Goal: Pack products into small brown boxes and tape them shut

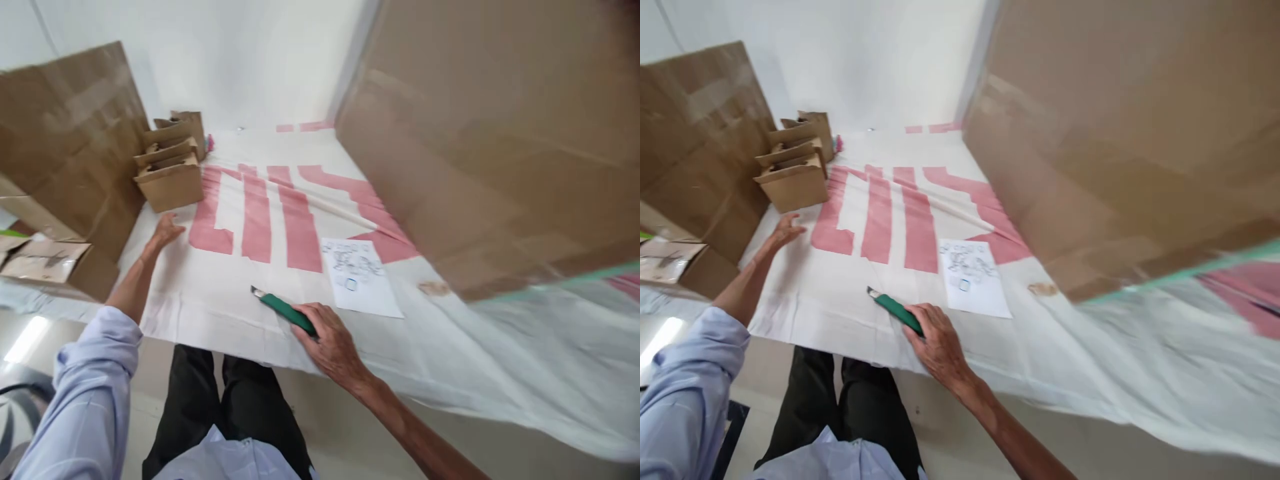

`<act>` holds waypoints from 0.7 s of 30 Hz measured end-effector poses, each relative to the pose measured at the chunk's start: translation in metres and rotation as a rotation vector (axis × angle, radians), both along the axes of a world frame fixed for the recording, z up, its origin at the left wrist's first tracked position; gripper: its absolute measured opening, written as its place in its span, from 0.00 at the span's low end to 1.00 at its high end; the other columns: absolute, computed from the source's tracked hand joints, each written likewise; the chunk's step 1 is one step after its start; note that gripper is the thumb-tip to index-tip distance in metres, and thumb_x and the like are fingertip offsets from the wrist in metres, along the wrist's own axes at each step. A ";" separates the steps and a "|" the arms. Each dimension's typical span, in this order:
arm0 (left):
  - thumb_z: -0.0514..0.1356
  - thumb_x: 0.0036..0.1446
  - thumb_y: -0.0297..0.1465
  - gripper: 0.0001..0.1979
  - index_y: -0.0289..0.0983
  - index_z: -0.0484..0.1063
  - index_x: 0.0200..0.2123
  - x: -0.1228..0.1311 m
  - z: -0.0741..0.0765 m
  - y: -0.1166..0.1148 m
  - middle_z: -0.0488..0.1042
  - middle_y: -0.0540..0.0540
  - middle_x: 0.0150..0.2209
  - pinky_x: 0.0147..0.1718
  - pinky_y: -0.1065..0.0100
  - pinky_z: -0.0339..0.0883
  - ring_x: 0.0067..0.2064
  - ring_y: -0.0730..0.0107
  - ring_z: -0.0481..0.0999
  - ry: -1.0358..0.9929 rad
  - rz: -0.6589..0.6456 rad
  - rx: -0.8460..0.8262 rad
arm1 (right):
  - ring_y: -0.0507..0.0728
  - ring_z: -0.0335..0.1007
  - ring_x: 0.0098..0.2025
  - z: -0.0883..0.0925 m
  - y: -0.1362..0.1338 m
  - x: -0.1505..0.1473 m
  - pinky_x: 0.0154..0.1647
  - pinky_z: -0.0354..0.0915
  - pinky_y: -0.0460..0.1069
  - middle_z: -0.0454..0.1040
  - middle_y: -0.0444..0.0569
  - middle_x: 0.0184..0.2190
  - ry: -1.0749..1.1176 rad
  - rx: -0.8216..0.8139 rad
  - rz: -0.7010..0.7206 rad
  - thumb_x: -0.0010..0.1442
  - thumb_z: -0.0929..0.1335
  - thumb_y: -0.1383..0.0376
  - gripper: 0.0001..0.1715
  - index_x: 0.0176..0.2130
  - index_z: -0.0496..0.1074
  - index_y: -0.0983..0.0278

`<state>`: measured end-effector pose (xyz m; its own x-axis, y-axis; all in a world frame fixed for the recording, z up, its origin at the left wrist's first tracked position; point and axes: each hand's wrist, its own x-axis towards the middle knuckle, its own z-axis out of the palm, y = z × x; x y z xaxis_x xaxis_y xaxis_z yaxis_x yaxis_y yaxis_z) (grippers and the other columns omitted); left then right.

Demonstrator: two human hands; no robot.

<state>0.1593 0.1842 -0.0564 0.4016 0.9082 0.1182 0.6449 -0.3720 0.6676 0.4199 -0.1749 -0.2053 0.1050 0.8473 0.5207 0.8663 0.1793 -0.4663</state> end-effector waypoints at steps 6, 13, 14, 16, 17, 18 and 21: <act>0.71 0.59 0.30 0.26 0.39 0.76 0.61 -0.084 0.031 -0.084 0.69 0.38 0.71 0.74 0.45 0.60 0.71 0.47 0.68 0.156 0.054 0.238 | 0.66 0.77 0.46 -0.015 -0.002 0.004 0.47 0.72 0.58 0.80 0.55 0.44 -0.011 0.009 0.002 0.73 0.65 0.56 0.16 0.55 0.74 0.59; 0.65 0.62 0.53 0.32 0.45 0.72 0.64 -0.226 0.080 -0.137 0.70 0.34 0.68 0.68 0.32 0.61 0.72 0.35 0.65 0.539 0.465 0.349 | 0.66 0.77 0.46 -0.020 -0.001 0.005 0.48 0.72 0.58 0.80 0.55 0.44 -0.005 -0.002 -0.008 0.71 0.65 0.55 0.16 0.53 0.75 0.59; 0.65 0.60 0.56 0.36 0.44 0.71 0.65 -0.242 0.079 -0.139 0.69 0.32 0.69 0.67 0.30 0.61 0.72 0.31 0.64 0.586 0.518 0.275 | 0.66 0.77 0.46 -0.021 -0.001 0.005 0.48 0.72 0.58 0.80 0.55 0.44 -0.006 0.004 -0.009 0.71 0.65 0.56 0.16 0.52 0.75 0.59; 0.64 0.58 0.60 0.43 0.44 0.68 0.69 -0.265 0.073 -0.143 0.65 0.29 0.71 0.66 0.29 0.61 0.73 0.28 0.63 0.607 0.563 0.158 | 0.66 0.77 0.45 -0.022 0.000 0.005 0.48 0.72 0.58 0.80 0.55 0.43 -0.011 0.020 -0.002 0.71 0.65 0.56 0.16 0.52 0.75 0.59; 0.64 0.58 0.60 0.45 0.43 0.65 0.71 -0.273 0.068 -0.145 0.62 0.28 0.73 0.67 0.29 0.61 0.74 0.27 0.61 0.589 0.565 0.129 | 0.66 0.77 0.45 -0.022 0.001 0.005 0.48 0.72 0.58 0.80 0.55 0.43 -0.012 0.023 0.003 0.71 0.65 0.56 0.16 0.52 0.75 0.59; 0.64 0.58 0.60 0.46 0.42 0.63 0.72 -0.278 0.062 -0.146 0.59 0.27 0.75 0.68 0.29 0.59 0.75 0.27 0.59 0.563 0.560 0.118 | 0.66 0.77 0.45 -0.023 0.001 0.005 0.48 0.72 0.58 0.80 0.55 0.43 -0.011 0.025 0.008 0.71 0.65 0.56 0.16 0.52 0.75 0.59; 0.67 0.57 0.56 0.48 0.41 0.61 0.74 -0.276 0.048 -0.154 0.51 0.25 0.78 0.70 0.28 0.55 0.78 0.25 0.54 0.503 0.536 0.151 | 0.66 0.77 0.45 -0.024 0.001 0.005 0.48 0.73 0.59 0.80 0.55 0.43 0.000 0.028 0.009 0.70 0.66 0.55 0.16 0.51 0.75 0.59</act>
<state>-0.1171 0.0300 -0.0088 -0.0528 0.9829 0.1765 0.9774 0.0147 0.2110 0.4249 -0.1734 -0.2288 0.0973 0.8332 0.5443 0.8647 0.2000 -0.4608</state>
